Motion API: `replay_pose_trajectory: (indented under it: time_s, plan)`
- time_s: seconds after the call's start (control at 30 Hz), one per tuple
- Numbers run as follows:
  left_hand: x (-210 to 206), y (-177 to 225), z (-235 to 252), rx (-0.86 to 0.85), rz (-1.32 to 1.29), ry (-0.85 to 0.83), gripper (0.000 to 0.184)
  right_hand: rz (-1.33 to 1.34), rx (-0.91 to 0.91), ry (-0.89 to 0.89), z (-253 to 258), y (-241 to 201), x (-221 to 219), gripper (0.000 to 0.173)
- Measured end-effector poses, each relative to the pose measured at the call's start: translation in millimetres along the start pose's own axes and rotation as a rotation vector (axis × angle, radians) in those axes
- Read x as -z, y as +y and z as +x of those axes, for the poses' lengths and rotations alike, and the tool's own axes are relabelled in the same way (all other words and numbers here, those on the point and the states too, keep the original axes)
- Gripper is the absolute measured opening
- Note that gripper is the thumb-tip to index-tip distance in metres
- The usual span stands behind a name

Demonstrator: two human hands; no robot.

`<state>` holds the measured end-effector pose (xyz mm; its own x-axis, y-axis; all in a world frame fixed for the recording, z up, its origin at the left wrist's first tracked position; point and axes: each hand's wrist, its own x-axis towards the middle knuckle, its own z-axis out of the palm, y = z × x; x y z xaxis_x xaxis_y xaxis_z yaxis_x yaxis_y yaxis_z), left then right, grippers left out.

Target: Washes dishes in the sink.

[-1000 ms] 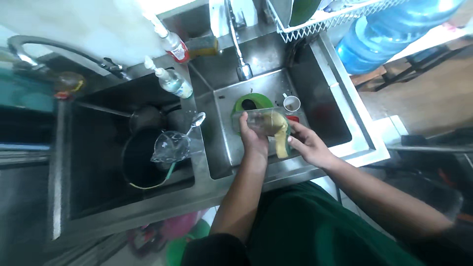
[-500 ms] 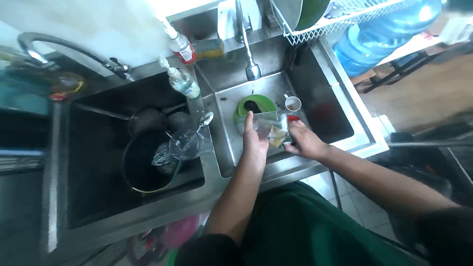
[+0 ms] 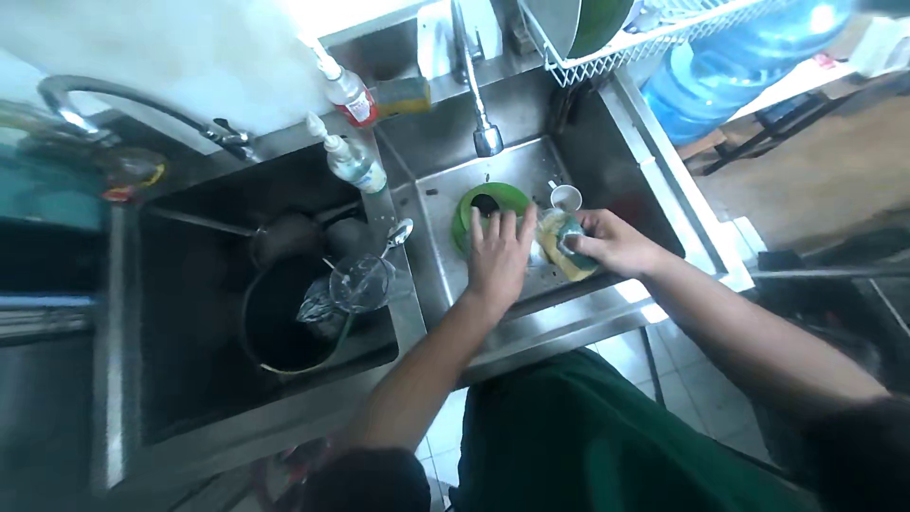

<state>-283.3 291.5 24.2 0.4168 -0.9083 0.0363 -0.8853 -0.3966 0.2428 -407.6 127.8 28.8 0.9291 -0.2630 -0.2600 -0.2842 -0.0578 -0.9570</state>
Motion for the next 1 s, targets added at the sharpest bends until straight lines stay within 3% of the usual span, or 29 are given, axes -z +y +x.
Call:
replay_pose_trajectory:
  time_s: [0.07,0.17,0.27,0.33,0.4,0.5,0.6,0.67,0.73,0.8,0.9,1.0]
  plan:
    - [7.2,-2.2,12.2,0.099,-0.14,-0.125,0.084,-0.14,0.141,0.007,-1.1,-2.7,-0.3,0.019]
    - [26.4,-9.0,23.9,0.243,-0.446,-0.363,0.088,-0.433,0.458,0.017,-3.3,9.4,-0.1,0.032]
    - [22.4,-35.0,27.8,0.103,-0.906,-0.504,0.071,-0.641,0.746,-0.041,-5.2,16.1,12.2,0.035]
    - [15.9,-42.6,28.7,0.067,-1.218,-0.659,0.065,-0.699,0.815,-0.097,-6.8,14.0,20.0,0.037]
    - [6.4,-41.0,30.6,0.11,-1.355,-0.732,0.07,-0.636,0.772,-0.122,-5.5,13.0,25.9,0.035]
    - [-5.2,-33.9,34.0,0.13,-1.221,-0.62,0.085,-0.353,0.535,-0.106,1.3,22.6,36.4,0.024]
    - [-3.7,-1.6,28.3,0.199,-0.719,-0.368,0.102,-0.132,0.282,-0.07,2.1,33.7,41.3,0.021]
    - [0.7,28.8,25.5,0.284,-0.375,-0.367,0.109,-0.069,0.218,-0.036,0.6,35.9,39.5,0.02]
    - [-0.9,42.0,28.3,0.361,-0.289,-0.401,0.104,-0.111,0.257,-0.048,-1.1,37.4,39.9,0.022]
    - [-3.1,31.8,31.0,0.344,-0.454,-0.409,0.1,-0.252,0.404,-0.098,-1.5,40.1,45.3,0.029]
    - [-5.5,-1.6,22.3,0.162,-1.025,-0.441,0.087,-0.568,0.725,-0.194,-6.5,36.2,58.3,0.038]
    - [-10.9,-19.1,4.4,-0.009,-1.495,-0.558,0.079,-0.783,1.045,-0.267,-4.0,26.3,66.3,0.032]
